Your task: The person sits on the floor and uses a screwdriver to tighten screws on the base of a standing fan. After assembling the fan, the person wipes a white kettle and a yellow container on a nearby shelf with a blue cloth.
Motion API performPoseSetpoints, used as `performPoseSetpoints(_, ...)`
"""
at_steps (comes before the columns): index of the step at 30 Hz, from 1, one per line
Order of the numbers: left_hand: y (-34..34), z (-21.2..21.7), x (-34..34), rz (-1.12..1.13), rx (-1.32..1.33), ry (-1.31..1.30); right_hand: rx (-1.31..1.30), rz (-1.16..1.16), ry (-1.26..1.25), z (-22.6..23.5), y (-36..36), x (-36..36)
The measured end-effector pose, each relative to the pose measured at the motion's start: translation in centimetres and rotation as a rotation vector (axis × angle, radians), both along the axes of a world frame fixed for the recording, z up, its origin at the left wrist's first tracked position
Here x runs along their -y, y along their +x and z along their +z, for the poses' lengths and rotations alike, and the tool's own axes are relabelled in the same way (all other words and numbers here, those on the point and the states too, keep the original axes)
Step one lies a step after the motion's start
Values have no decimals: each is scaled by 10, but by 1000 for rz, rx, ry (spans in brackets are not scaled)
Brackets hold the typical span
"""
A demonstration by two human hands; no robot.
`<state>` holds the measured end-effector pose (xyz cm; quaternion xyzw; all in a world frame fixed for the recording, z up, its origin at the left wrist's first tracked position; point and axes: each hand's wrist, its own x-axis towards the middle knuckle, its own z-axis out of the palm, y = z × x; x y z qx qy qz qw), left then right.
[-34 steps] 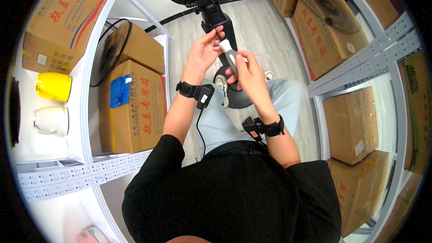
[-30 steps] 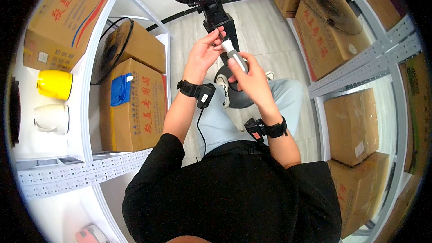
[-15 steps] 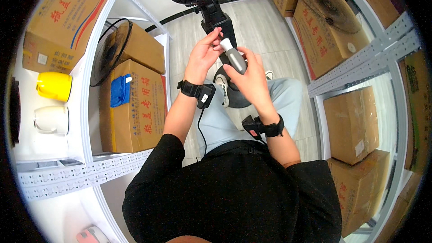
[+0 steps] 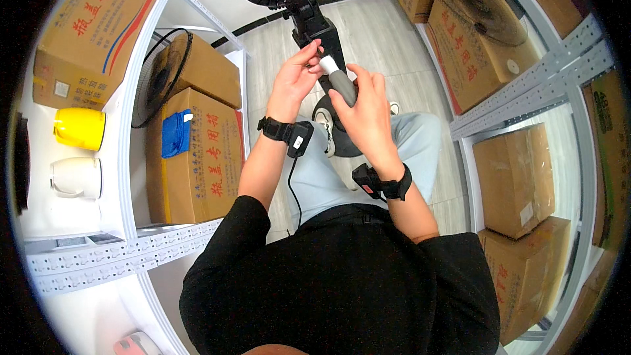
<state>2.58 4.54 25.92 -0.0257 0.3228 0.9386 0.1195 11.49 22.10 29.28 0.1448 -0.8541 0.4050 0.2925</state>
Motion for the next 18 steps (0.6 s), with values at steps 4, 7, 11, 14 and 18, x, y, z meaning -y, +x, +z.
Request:
performPoseSetpoints(4, 3, 6, -7, 71, 71, 11, 846, 256, -684, 19, 1, -5)
performPoseSetpoints(7, 7, 13, -10, 83, 89, -19, 1034, 587, -1027, 5, -13, -14)
performPoseSetpoints(11, 2, 1, 0, 19, 0, -36, 568, 343, -554, 3, -3, -1)
performPoseSetpoints(14, -3, -8, 5, -4, -12, -17, 188, 133, -58, 2, 1, -1)
performPoseSetpoints(18, 7, 12, -13, 109, 79, -35, 872, 485, -826, 6, -10, -8)
